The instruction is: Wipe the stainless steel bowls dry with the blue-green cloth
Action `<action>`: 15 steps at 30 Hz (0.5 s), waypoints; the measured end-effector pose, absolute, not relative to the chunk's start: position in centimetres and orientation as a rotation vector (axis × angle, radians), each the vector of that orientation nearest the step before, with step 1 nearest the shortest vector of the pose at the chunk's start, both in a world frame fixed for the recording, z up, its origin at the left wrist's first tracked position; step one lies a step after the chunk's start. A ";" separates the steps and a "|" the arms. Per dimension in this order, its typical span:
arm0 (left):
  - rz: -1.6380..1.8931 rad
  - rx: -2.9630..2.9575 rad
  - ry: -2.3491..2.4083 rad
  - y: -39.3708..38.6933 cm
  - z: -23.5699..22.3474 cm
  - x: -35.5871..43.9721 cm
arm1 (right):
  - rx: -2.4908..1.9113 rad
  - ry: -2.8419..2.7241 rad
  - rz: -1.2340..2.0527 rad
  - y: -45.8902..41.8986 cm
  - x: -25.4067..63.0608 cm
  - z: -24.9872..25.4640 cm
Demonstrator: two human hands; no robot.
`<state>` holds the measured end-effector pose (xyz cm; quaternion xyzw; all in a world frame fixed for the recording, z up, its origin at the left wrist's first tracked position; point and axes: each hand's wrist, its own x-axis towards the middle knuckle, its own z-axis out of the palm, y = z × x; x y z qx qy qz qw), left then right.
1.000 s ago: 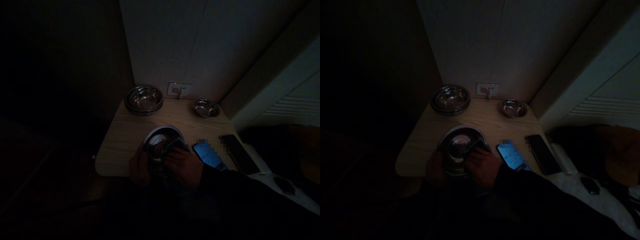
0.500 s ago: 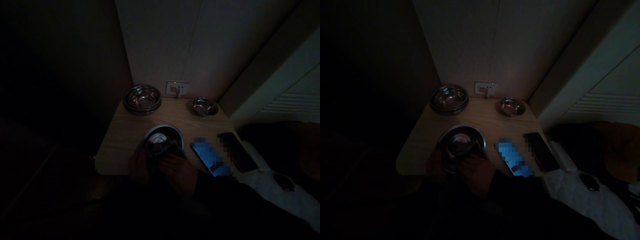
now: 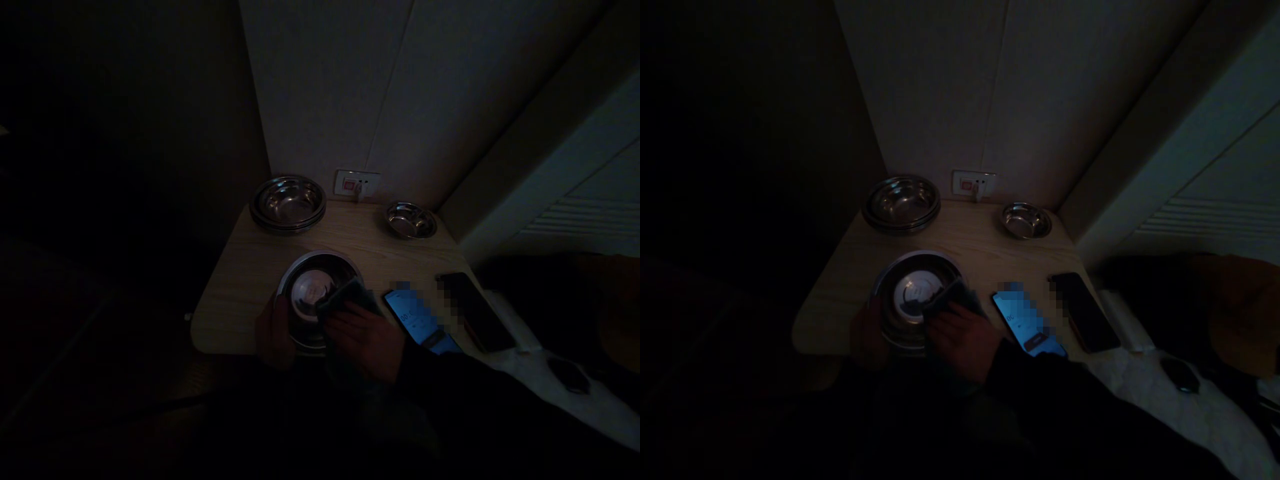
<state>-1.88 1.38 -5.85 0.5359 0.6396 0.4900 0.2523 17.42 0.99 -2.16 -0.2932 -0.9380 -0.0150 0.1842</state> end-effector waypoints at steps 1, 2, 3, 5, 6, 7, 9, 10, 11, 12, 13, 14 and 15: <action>1.318 1.467 1.747 1.4 -5.9 -2.1 | -0.849 -2.591 -0.006 0.4 16.0 -2.6; 1.312 1.463 1.769 1.3 -5.8 -2.2 | -0.875 -2.532 0.029 -0.2 14.6 -3.0; 1.312 1.446 1.798 1.3 -5.7 -2.4 | -0.930 -2.468 0.055 -0.7 13.5 -3.4; 1.300 1.422 1.833 1.3 -5.5 -2.4 | -0.953 -2.406 0.073 -1.2 12.4 -3.9; 1.299 1.402 1.850 1.3 -5.3 -2.3 | -0.940 -2.416 0.066 -1.2 12.6 -3.9; 1.299 1.376 1.864 1.2 -5.1 -2.2 | -0.905 -2.454 0.050 -1.0 13.3 -3.8; 1.305 1.330 1.868 1.1 -4.6 -1.7 | -0.817 -2.589 -0.002 -0.3 15.9 -3.2; 1.310 1.322 1.852 1.0 -4.3 -1.4 | -0.771 -2.658 -0.043 0.2 17.4 -2.8; 1.316 1.321 1.828 0.9 -3.8 -1.1 | -0.738 -2.712 -0.089 0.6 19.0 -2.3; 1.323 1.330 1.796 0.8 -3.3 -0.9 | -0.755 -2.730 -0.134 0.9 20.3 -1.8; 1.326 1.361 1.749 0.7 -2.7 -0.7 | -0.770 -2.717 -0.168 1.1 21.5 -1.4; 1.332 1.391 1.705 0.6 -2.0 -0.6 | -0.798 -2.676 -0.192 1.2 22.4 -1.0; 1.333 1.426 1.669 0.5 -1.3 -0.5 | -0.841 -2.612 -0.202 1.1 23.0 -0.6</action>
